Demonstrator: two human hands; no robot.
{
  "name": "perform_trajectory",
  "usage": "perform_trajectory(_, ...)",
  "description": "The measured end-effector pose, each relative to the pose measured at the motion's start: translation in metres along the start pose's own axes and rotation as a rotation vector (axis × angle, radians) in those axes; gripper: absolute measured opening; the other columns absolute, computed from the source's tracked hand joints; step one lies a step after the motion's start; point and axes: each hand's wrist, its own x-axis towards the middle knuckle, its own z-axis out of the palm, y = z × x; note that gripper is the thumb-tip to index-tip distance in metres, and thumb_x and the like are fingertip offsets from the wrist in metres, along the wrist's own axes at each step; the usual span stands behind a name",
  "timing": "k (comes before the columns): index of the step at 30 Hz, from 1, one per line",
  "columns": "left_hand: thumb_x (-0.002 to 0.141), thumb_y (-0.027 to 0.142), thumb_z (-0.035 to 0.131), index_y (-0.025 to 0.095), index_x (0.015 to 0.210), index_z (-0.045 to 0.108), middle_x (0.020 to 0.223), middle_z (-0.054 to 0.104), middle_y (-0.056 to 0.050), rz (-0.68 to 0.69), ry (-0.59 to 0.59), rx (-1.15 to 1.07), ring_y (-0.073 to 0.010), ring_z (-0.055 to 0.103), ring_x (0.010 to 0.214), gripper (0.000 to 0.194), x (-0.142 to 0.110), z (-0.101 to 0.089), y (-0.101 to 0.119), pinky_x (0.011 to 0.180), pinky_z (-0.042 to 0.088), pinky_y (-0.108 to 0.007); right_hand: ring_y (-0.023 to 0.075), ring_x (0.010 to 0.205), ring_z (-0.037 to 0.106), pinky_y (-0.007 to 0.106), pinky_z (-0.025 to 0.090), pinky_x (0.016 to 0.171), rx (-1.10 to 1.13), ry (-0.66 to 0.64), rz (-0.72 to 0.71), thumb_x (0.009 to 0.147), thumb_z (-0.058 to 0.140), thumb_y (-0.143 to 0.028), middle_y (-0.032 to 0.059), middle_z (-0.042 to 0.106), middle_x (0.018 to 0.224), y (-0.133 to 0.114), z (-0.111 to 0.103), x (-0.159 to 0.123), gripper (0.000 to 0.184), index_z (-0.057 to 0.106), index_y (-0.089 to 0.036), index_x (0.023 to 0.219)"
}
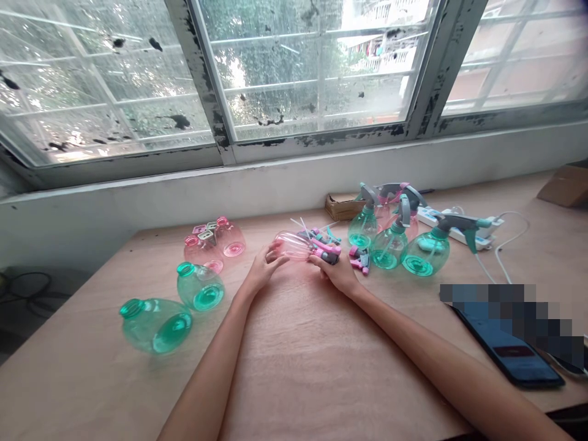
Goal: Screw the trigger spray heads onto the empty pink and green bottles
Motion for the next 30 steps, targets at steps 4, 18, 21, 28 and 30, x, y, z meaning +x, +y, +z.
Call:
perform_trajectory(4, 0.067, 0.047, 0.083, 0.019, 0.123, 0.056, 0.136, 0.057, -0.014, -0.004, -0.018, 0.017, -0.0292, 0.06, 0.119, 0.068, -0.0013, 0.0021, 0.0005, 0.102, 0.047, -0.043, 0.0155, 0.04, 0.049, 0.029, 0.036, 0.041, 0.089, -0.01, 0.052, 0.082, 0.069, -0.055, -0.0024, 0.053, 0.045, 0.0072, -0.0011, 0.004, 0.038, 0.061, -0.022, 0.065)
perform_trajectory(18, 0.069, 0.048, 0.081, 0.019, 0.119, 0.06, 0.137, 0.058, -0.013, 0.016, -0.004, -0.004, -0.029, 0.061, 0.118, 0.061, -0.0006, 0.0013, 0.0006, 0.102, 0.047, -0.043, 0.0132, 0.038, 0.047, 0.026, 0.035, 0.04, 0.12, -0.002, 0.066, 0.079, 0.073, -0.053, -0.004, 0.053, 0.043, 0.0009, -0.0015, 0.0024, 0.037, 0.061, -0.021, 0.066)
perform_trajectory(21, 0.067, 0.046, 0.083, 0.018, 0.118, 0.06, 0.134, 0.06, -0.014, 0.008, -0.002, 0.007, -0.0296, 0.062, 0.116, 0.062, -0.0012, 0.0019, 0.0005, 0.102, 0.047, -0.044, 0.0129, 0.038, 0.046, 0.027, 0.035, 0.04, 0.139, 0.009, 0.067, 0.079, 0.072, -0.054, -0.0033, 0.054, 0.043, 0.0015, -0.0018, 0.0029, 0.039, 0.059, -0.021, 0.063)
perform_trajectory(28, 0.086, 0.059, 0.061, 0.014, 0.108, 0.064, 0.119, 0.067, -0.014, 0.014, 0.034, 0.009, -0.0321, 0.062, 0.114, 0.05, 0.0001, -0.001, 0.0039, 0.1, 0.047, -0.046, 0.0148, 0.045, 0.052, 0.026, 0.04, 0.042, 0.052, -0.025, -0.037, 0.072, 0.078, -0.051, -0.0049, 0.062, 0.058, -0.0008, 0.0006, -0.0014, 0.039, 0.065, -0.023, 0.096)
perform_trajectory(30, 0.083, 0.055, 0.066, 0.016, 0.114, 0.063, 0.127, 0.064, -0.014, 0.028, 0.027, 0.005, -0.0309, 0.061, 0.118, 0.05, 0.0002, -0.0012, 0.003, 0.102, 0.046, -0.045, 0.0146, 0.043, 0.05, 0.027, 0.039, 0.041, 0.067, -0.017, -0.004, 0.073, 0.077, -0.052, -0.0053, 0.059, 0.054, -0.0009, 0.0003, -0.0004, 0.036, 0.065, -0.023, 0.09)
